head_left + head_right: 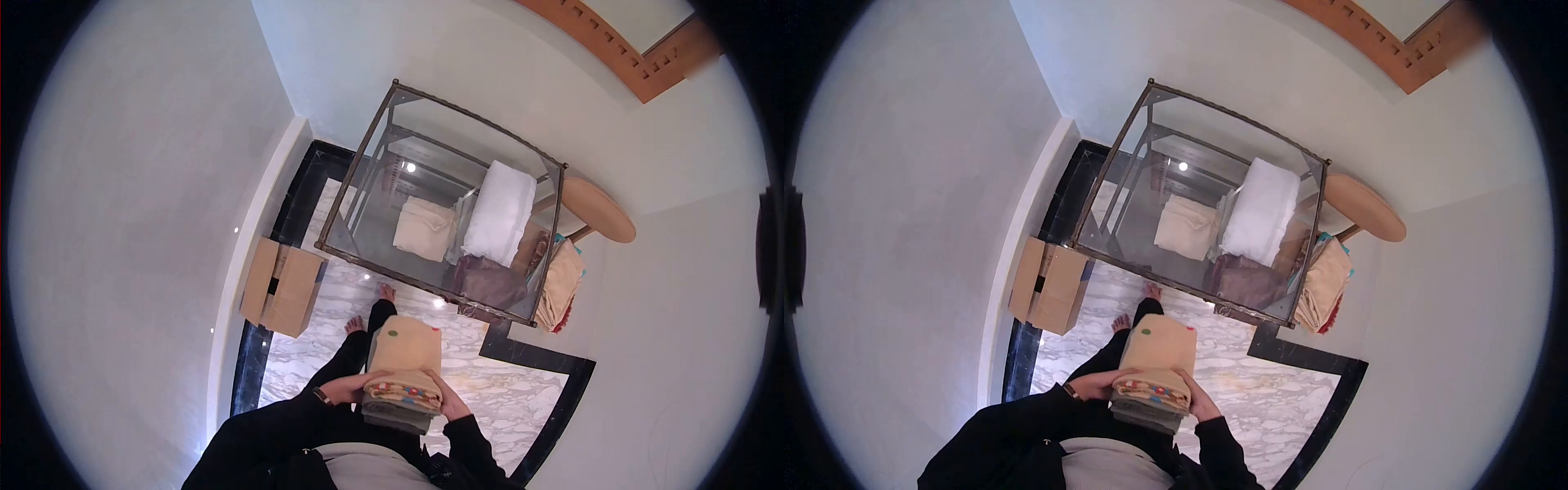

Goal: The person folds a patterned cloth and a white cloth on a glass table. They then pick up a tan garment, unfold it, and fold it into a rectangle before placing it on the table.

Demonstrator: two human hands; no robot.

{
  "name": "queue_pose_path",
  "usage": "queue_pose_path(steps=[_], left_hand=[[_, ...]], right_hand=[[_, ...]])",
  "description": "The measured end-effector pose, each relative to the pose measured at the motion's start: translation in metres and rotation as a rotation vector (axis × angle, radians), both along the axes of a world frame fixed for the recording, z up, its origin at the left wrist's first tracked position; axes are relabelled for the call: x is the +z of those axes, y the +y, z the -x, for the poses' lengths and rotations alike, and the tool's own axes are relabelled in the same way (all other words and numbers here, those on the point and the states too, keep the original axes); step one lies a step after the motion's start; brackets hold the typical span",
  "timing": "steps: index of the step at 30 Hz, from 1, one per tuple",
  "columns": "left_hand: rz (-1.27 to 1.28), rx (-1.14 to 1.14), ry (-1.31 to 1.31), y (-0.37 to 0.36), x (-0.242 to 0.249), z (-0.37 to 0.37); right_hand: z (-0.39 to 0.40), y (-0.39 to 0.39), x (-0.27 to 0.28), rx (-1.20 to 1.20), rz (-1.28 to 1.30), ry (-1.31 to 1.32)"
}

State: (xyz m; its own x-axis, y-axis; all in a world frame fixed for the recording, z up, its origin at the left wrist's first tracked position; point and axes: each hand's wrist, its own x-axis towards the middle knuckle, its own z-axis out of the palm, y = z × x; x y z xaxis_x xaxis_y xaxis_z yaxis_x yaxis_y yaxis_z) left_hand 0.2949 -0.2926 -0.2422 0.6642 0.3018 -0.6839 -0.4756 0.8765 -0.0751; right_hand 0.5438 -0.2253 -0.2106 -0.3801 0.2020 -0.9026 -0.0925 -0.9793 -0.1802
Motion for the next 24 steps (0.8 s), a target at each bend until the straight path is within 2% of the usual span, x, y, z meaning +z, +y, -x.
queue_pose_path(steps=[2, 5, 6, 9, 10, 13, 14, 16, 18, 20, 23, 24], left_hand=[[0.009, 0.057, -0.006, -0.009, -0.021, 0.006], [-0.039, 0.158, 0.064, 0.01, 0.003, 0.02], [-0.024, 0.208, 0.099, 0.017, 0.01, 0.022], [0.03, 0.192, 0.148, 0.025, 0.002, 0.024], [0.014, 0.203, 0.15, 0.022, -0.004, 0.024], [-0.059, 0.309, 0.066, 0.013, -0.023, 0.009], [-0.101, 0.29, 0.083, 0.011, -0.021, 0.003], [-0.276, 0.314, 0.119, 0.006, 0.004, 0.004], [-0.018, 0.208, 0.078, 0.012, -0.01, -0.01], [-0.04, 0.241, 0.059, 0.008, -0.008, -0.013], [-0.063, 0.251, 0.018, -0.002, -0.004, -0.012], [-0.093, 0.286, 0.022, -0.007, 0.005, -0.009]], right_hand=[[0.021, 0.017, 0.008, 0.037, 0.061, -0.036], [0.038, 0.034, -0.005, 0.069, 0.027, 0.007], [0.037, 0.035, -0.028, 0.059, 0.012, 0.05], [0.049, 0.049, -0.025, 0.097, 0.032, 0.015], [0.052, 0.047, -0.016, 0.069, -0.073, 0.026], [0.038, 0.043, -0.03, 0.02, -0.086, 0.121], [0.027, 0.035, -0.012, 0.067, -0.269, 0.129], [0.019, 0.032, -0.018, 0.029, -0.154, 0.079], [0.005, 0.028, -0.028, 0.002, -0.066, 0.061], [-0.003, 0.026, -0.036, -0.019, -0.004, 0.088], [0.001, 0.022, -0.025, 0.103, -0.094, 0.128], [0.011, 0.023, -0.02, 0.013, 0.049, -0.068]])
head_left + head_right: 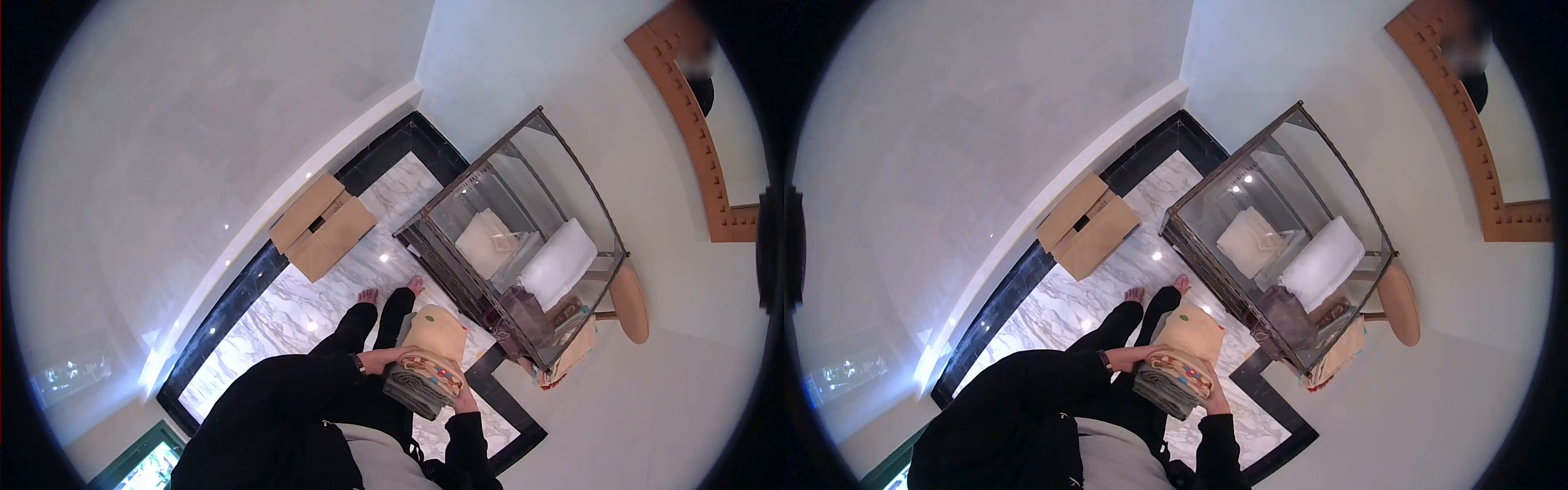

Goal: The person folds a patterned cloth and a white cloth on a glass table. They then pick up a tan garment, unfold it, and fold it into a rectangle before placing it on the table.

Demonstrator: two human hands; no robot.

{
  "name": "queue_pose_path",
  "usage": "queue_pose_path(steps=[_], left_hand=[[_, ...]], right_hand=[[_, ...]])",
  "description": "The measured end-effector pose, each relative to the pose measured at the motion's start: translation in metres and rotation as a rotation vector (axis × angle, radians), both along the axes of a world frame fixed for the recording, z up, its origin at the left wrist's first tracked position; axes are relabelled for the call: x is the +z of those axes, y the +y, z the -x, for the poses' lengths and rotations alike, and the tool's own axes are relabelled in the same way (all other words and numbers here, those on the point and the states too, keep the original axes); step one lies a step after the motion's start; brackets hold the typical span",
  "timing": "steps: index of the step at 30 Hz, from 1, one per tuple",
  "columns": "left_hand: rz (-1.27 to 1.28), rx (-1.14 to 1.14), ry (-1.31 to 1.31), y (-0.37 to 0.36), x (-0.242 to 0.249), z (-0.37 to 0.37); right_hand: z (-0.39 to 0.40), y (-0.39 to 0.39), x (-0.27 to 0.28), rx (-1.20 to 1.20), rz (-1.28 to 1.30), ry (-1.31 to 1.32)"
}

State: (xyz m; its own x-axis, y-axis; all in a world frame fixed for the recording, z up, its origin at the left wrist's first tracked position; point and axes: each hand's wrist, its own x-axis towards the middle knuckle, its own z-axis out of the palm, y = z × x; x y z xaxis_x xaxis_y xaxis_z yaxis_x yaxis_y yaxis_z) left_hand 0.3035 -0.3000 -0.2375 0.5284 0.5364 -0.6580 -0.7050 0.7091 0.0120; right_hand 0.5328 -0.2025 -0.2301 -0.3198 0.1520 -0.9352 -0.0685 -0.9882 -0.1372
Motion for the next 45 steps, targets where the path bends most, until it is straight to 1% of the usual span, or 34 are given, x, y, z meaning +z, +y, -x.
queue_pose_path(steps=[3, 4, 7, 8, 11, 12, 15, 17, 19, 20, 22, 23, 24, 25, 26, 27, 29, 32, 35, 36, 37, 40, 43, 45], left_hand=[[-0.145, 0.1, 0.064, -0.009, 0.01, 0.018], [-0.201, 0.129, 0.085, -0.01, 0.009, 0.02], [-0.016, 0.086, 0.13, 0.001, 0.004, 0.031], [-0.025, 0.118, 0.124, 0.006, -0.003, 0.034], [-0.095, 0.18, 0.24, 0.021, -0.023, 0.039], [-0.086, 0.164, 0.287, 0.031, -0.026, 0.042], [-0.131, 0.124, 0.31, 0.061, -0.043, 0.052], [-0.124, 0.137, 0.313, 0.084, -0.058, 0.053], [-0.161, 0.17, 0.331, 0.108, -0.064, 0.054], [-0.178, 0.154, 0.346, 0.12, -0.073, 0.053], [-0.209, 0.125, 0.374, 0.141, -0.102, 0.051], [-0.23, 0.158, 0.374, 0.15, -0.115, 0.05], [-0.251, 0.191, 0.376, 0.157, -0.128, 0.05], [-0.267, 0.224, 0.377, 0.165, -0.135, 0.05], [-0.157, 0.165, 0.335, 0.181, -0.145, 0.049], [-0.161, 0.195, 0.284, 0.198, -0.138, 0.05], [-0.151, 0.151, 0.383, 0.222, -0.141, 0.054], [-0.154, 0.111, 0.365, 0.251, -0.128, 0.066], [-0.32, 0.177, 0.323, 0.268, -0.135, 0.068], [-0.288, 0.233, 0.258, 0.276, -0.13, 0.068], [-0.3, 0.235, 0.261, 0.28, -0.13, 0.069], [-0.313, 0.247, 0.269, 0.295, -0.124, 0.072], [-0.359, 0.339, 0.233, 0.306, -0.118, 0.07], [-0.344, 0.307, 0.317, 0.313, -0.127, 0.067]], right_hand=[[0.016, 0.007, -0.016, 0.056, -0.053, 0.084], [0.024, 0.013, -0.007, 0.123, -0.104, 0.045], [0.054, 0.03, 0.003, 0.197, -0.107, 0.023], [0.055, 0.038, -0.008, 0.247, -0.086, 0.053], [0.069, 0.059, -0.028, 0.275, -0.177, 0.063], [0.073, 0.068, -0.035, 0.279, -0.238, 0.09], [0.083, 0.096, -0.055, 0.247, -0.308, 0.093], [0.082, 0.116, -0.062, 0.249, -0.353, 0.101], [0.071, 0.135, -0.092, 0.247, -0.396, 0.127], [0.059, 0.143, -0.113, 0.194, -0.349, 0.108], [0.068, 0.163, -0.106, 0.133, -0.525, 0.126], [0.074, 0.176, -0.1, 0.105, -0.615, 0.136], [0.073, 0.19, -0.112, 0.116, -0.666, 0.136], [0.073, 0.2, -0.113, 0.121, -0.671, 0.114], [0.075, 0.213, -0.116, 0.122, -0.679, 0.097], [0.076, 0.222, -0.117, 0.121, -0.681, 0.077], [0.08, 0.239, -0.117, 0.058, -0.681, 0.072], [0.078, 0.256, -0.132, -0.026, -0.669, 0.03], [0.08, 0.278, -0.144, -0.105, -0.682, 0.036], [0.082, 0.286, -0.145, -0.14, -0.689, 0.037], [0.083, 0.292, -0.145, -0.17, -0.694, 0.036], [0.084, 0.305, -0.143, -0.158, -0.713, -0.046], [0.082, 0.317, -0.145, -0.214, -0.711, 0.024], [0.082, 0.327, -0.144, -0.251, -0.669, 0.048]])
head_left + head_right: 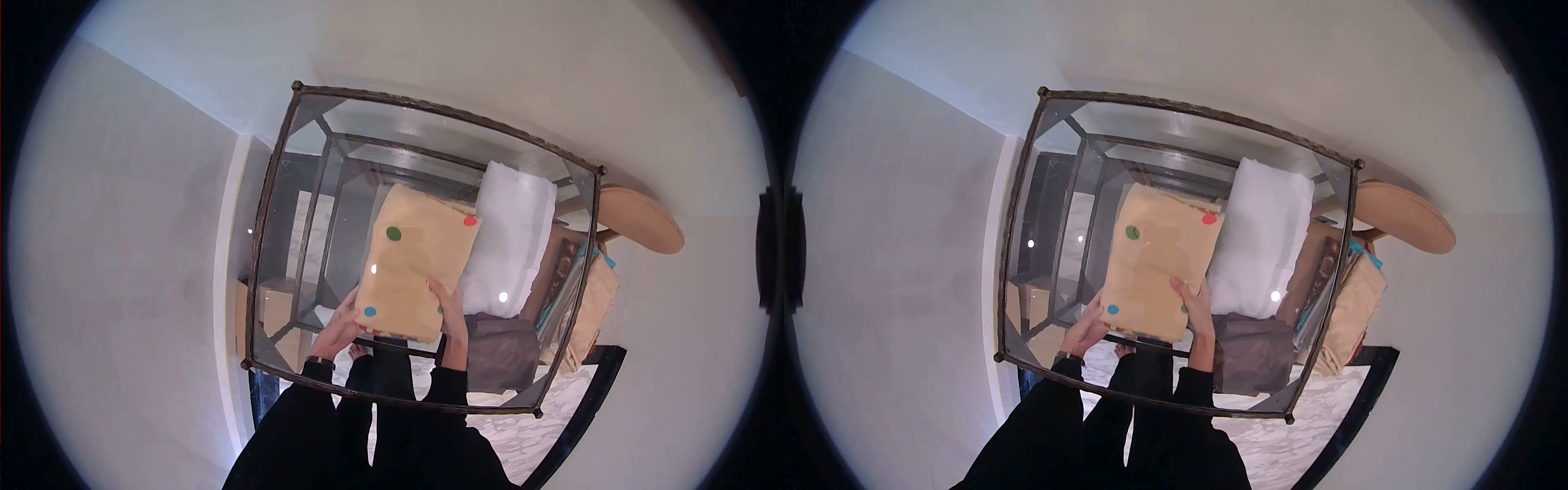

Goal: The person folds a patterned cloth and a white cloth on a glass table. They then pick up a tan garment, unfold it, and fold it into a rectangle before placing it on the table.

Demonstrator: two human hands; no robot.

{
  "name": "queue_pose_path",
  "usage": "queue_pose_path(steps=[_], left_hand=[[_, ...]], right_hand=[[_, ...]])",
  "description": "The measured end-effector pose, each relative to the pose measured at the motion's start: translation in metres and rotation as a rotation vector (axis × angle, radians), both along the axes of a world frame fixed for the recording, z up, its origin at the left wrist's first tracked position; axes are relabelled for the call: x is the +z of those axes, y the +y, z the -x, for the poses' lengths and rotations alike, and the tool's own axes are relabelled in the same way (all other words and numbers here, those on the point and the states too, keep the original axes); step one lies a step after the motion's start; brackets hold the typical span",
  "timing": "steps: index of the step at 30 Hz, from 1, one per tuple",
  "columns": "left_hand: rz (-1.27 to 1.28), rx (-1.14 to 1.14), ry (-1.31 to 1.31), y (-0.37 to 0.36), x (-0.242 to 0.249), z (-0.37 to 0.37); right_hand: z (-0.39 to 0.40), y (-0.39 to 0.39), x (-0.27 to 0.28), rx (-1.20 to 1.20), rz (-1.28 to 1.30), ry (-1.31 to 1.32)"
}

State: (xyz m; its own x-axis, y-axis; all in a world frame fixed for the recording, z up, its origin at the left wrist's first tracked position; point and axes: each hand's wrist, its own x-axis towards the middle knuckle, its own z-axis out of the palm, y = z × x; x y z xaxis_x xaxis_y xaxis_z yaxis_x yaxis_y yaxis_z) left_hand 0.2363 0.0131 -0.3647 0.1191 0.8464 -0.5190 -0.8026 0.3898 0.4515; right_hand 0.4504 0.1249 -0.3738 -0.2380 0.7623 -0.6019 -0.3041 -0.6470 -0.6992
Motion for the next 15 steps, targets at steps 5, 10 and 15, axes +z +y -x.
queue_pose_path(steps=[5, 10, 15], left_hand=[[0.193, -0.067, 0.203, 0.003, -0.015, -0.002], [0.295, -0.226, 0.469, -0.011, -0.015, 0.002], [0.362, -0.225, 0.231, -0.012, -0.002, -0.013]], right_hand=[[0.003, 0.01, -0.015, -0.008, -0.137, -0.181], [0.021, -0.01, 0.0, -0.161, -0.389, -0.455], [0.045, -0.082, 0.02, -0.251, -0.464, -0.647]])
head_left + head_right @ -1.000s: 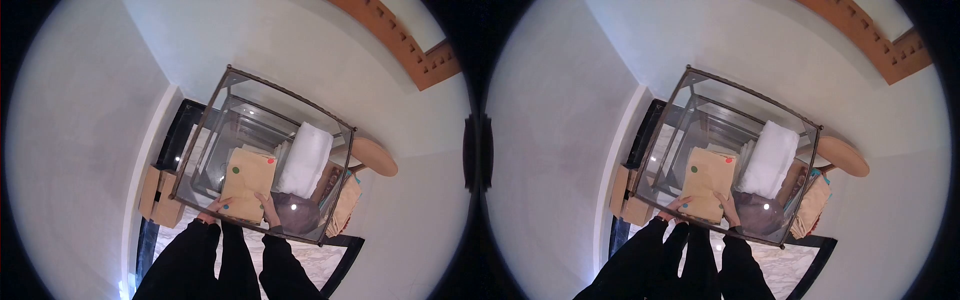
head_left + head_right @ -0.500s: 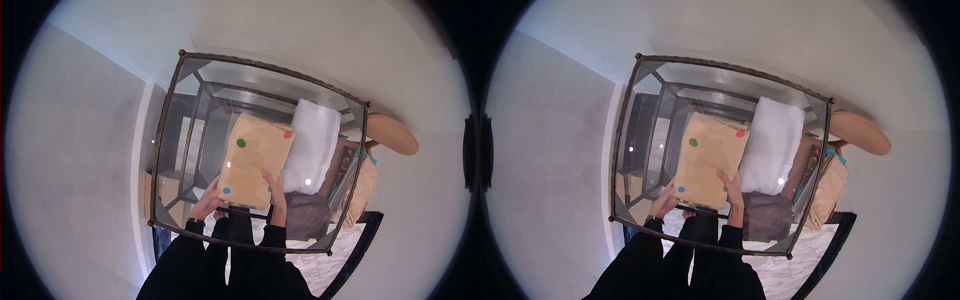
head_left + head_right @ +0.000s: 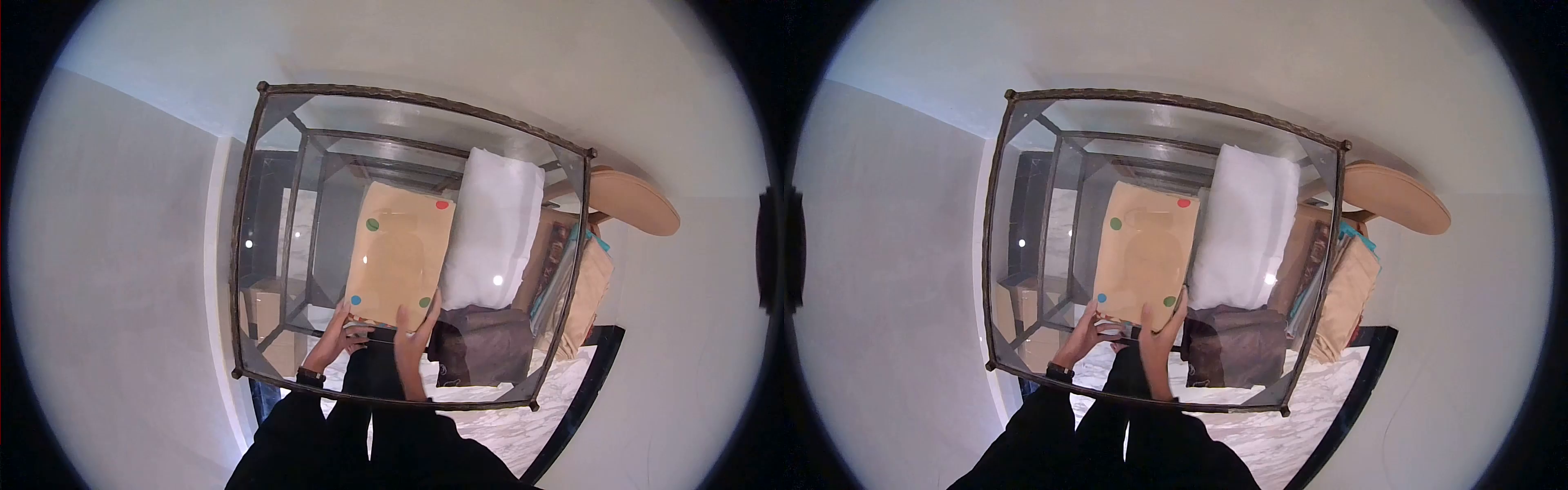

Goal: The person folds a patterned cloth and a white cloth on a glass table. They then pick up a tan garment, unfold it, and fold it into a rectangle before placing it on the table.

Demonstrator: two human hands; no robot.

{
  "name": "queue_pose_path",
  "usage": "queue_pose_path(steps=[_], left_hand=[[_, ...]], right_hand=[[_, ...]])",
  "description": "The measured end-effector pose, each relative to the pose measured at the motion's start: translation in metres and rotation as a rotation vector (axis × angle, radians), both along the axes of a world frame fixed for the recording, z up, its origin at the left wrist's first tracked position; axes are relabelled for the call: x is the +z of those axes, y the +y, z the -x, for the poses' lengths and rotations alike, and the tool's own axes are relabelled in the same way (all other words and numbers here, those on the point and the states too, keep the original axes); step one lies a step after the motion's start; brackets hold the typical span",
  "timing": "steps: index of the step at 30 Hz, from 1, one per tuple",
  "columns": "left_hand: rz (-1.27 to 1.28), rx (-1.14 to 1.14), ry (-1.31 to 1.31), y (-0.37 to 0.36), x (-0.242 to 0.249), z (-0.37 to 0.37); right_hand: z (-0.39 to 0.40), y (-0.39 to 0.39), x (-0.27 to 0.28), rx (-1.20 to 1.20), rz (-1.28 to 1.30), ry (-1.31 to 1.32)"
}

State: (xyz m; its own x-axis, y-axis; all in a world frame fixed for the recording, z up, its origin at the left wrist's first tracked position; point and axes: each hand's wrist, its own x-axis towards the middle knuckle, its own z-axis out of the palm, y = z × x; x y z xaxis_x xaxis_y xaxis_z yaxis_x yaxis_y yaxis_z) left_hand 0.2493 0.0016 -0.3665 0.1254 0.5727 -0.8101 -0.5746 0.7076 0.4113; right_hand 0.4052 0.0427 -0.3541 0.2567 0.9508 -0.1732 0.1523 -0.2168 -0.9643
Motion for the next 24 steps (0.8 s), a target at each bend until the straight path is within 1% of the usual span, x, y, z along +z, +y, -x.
queue_pose_path(steps=[1, 4, 7, 10, 12, 13, 16, 19, 22, 24], left_hand=[[-0.004, 0.051, -0.072, 0.001, -0.002, -0.003], [-0.057, 0.084, -0.004, 0.007, -0.008, -0.008], [-0.069, 0.154, -0.057, 0.02, -0.019, -0.013], [-0.141, 0.213, -0.116, 0.048, -0.033, -0.018], [-0.217, 0.219, -0.081, 0.063, -0.03, -0.023], [-0.251, 0.223, -0.066, 0.064, -0.029, -0.025], [-0.245, 0.332, -0.153, 0.056, -0.033, -0.032], [-0.169, 0.429, -0.279, 0.044, -0.028, -0.032], [-0.226, 0.423, -0.262, 0.039, -0.026, -0.027], [-0.233, 0.49, -0.349, 0.044, -0.029, -0.026]], right_hand=[[0.005, -0.012, 0.0, -0.017, 0.0, -0.094], [0.012, -0.03, -0.031, -0.124, 0.05, -0.055], [0.015, -0.004, -0.038, -0.203, 0.061, -0.173], [0.015, 0.042, -0.025, -0.281, 0.017, -0.028], [0.023, 0.062, -0.017, -0.308, -0.013, 0.047], [0.025, 0.067, -0.014, -0.321, -0.025, 0.081], [0.03, 0.067, -0.007, -0.341, -0.027, 0.207], [0.034, 0.055, -0.007, -0.332, -0.075, 0.066], [0.04, 0.038, -0.01, -0.307, 0.0, -0.121], [0.047, 0.037, -0.018, -0.299, 0.009, -0.084]])
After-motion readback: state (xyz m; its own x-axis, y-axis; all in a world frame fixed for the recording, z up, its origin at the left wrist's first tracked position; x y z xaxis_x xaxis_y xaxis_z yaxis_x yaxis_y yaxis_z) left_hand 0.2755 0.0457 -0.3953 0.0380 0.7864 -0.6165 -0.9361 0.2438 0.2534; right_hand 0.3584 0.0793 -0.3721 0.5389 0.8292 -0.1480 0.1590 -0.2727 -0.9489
